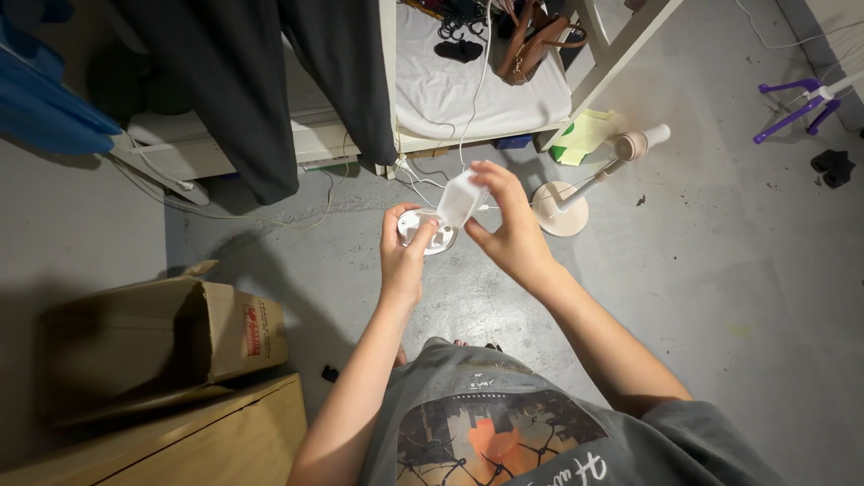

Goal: Using a handheld garment steamer to remove wrinkles from a pair of pants.

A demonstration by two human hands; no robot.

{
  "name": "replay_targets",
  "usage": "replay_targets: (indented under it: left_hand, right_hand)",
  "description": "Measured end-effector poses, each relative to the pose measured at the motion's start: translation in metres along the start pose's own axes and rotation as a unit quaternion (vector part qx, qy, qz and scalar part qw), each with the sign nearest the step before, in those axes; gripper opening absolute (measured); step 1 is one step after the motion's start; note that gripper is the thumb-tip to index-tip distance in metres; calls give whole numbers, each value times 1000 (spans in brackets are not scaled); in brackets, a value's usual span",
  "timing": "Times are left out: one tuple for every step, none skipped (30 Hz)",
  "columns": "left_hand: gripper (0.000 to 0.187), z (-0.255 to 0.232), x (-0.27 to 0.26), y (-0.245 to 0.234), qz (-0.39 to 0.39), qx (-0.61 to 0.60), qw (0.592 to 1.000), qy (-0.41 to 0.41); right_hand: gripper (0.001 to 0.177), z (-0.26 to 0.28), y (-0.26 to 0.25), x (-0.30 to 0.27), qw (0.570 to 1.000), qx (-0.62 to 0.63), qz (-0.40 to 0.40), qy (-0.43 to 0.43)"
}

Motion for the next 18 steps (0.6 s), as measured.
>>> replay_targets:
  left_hand:
    - [38, 0, -1, -4, -1, 0, 1000, 1]
    - [39, -1, -1, -7, -1, -8, 1000, 6]
    - [40, -1, -1, -10, 0, -15, 1000, 12]
    - [40, -2, -1, -15, -2, -15, 1000, 12]
    - [40, -3, -1, -20, -4, -14, 1000, 23]
    - [40, -3, -1, -25, -6, -15, 999, 34]
    - [40, -4, 0, -30, -5, -14, 999, 34]
    - [40, -6, 0, -34, -12, -17, 1000, 24]
    - [40, -8, 1, -37, -18, -19, 1000, 14]
    - [40, -11, 2, -39, -17, -18, 1000, 15]
    - [45, -15, 4, -40, -16, 2, 1000, 12]
    - [50, -17, 5, -41, -14, 21, 1000, 8]
    - [50, -20, 7, -42, -13, 22, 1000, 9]
    - [52, -24, 10, -43, -7, 35, 999, 10]
    - [54, -28, 13, -44, -1, 48, 999, 11]
    - [54, -29, 16, -48, 2, 50, 999, 11]
    - [53, -30, 20, -51, 2, 73, 997, 18]
    - [52, -31, 24, -54, 2, 96, 995, 23]
  right_hand:
    - [64, -5, 5, 0, 1000, 1, 1, -1]
    - [66, -12, 10, -1, 989, 138, 0, 60]
    - [68, -19, 15, -1, 955, 273, 0, 119]
    - [68, -22, 18, 0, 954, 274, 0, 119]
    - [68, -26, 22, 1, 940, 316, -7, 130]
    - [69, -30, 27, 2, 924, 356, -16, 141]
    - [69, -31, 31, 3, 924, 356, -17, 141]
    - [69, -32, 34, 4, 912, 380, -16, 157]
    - [69, -33, 37, 6, 899, 403, -15, 172]
    - [69, -31, 41, 8, 899, 404, -17, 171]
    - [69, -29, 44, 10, 887, 424, -14, 183]
    - [69, -28, 48, 12, 875, 443, -11, 196]
    - [69, -26, 51, 14, 875, 443, -13, 195]
    - [71, -24, 54, 18, 870, 448, -9, 205]
    - [72, -23, 57, 22, 864, 454, -4, 216]
    - [72, -23, 60, 26, 865, 454, -8, 215]
    - [72, -23, 62, 30, 863, 460, -9, 211]
    - [72, -23, 65, 33, 860, 466, -11, 208]
Point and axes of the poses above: each hand's wrist, its own x-axis towards the middle knuckle, its own y-axis out of the palm, z = x × y, the point moved 1 cm from there along x, towards the middle knuckle, and after that the axes turned 11 degrees about z, right-handed, at the moved point
